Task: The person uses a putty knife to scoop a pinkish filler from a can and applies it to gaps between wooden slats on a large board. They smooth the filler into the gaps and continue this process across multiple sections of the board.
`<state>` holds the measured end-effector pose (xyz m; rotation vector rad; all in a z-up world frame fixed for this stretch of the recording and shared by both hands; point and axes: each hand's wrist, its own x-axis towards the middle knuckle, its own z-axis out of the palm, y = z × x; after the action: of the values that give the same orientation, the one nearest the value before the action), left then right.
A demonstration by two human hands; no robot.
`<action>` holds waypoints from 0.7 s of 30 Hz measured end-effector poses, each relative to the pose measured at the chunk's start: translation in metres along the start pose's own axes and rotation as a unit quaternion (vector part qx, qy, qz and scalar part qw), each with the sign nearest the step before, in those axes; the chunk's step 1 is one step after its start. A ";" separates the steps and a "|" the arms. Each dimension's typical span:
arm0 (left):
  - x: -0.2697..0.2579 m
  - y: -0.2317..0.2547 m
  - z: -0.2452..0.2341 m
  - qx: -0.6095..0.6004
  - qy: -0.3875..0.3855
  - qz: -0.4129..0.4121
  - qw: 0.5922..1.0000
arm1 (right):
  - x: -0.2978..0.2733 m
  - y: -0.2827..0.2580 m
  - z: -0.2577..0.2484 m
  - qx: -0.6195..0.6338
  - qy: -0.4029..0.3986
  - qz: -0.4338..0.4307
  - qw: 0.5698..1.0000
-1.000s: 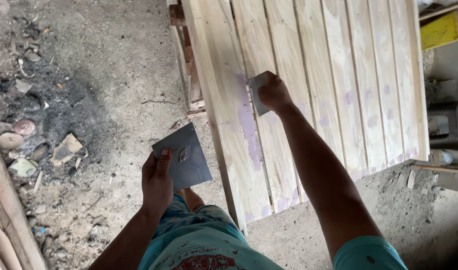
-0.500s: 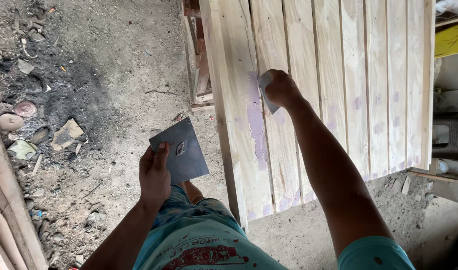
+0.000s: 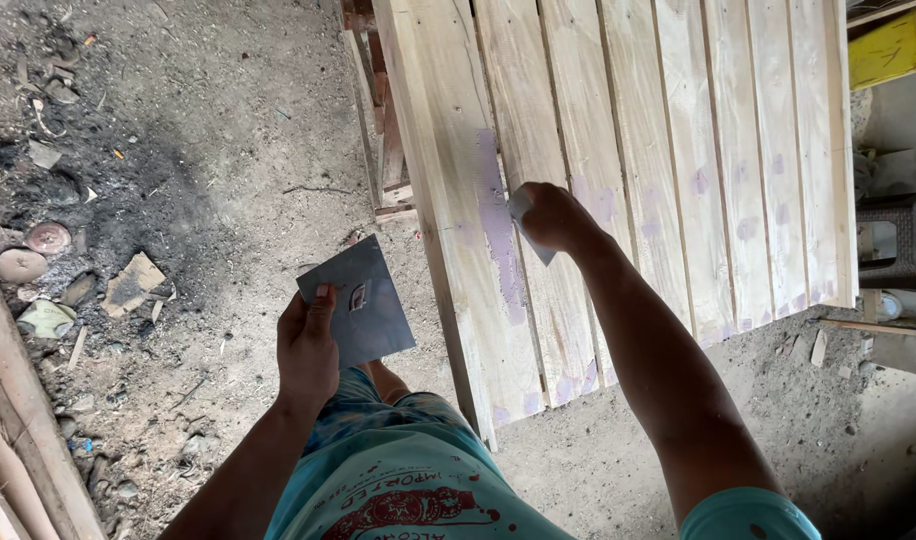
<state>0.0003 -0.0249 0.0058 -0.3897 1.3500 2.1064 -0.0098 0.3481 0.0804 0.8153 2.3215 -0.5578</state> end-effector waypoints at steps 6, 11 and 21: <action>-0.007 0.001 0.004 0.017 -0.003 -0.020 1.000 | -0.025 0.005 0.010 0.007 -0.018 0.022 1.000; -0.014 -0.003 0.004 -0.003 -0.005 -0.011 1.000 | -0.034 0.018 0.019 0.006 -0.038 0.031 0.999; -0.023 -0.003 0.009 0.037 0.010 -0.011 0.999 | -0.080 0.048 0.042 0.012 -0.079 0.028 0.996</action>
<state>0.0206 -0.0235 0.0194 -0.3945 1.4245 2.0344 0.0891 0.3262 0.0946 0.8155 2.1457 -0.6035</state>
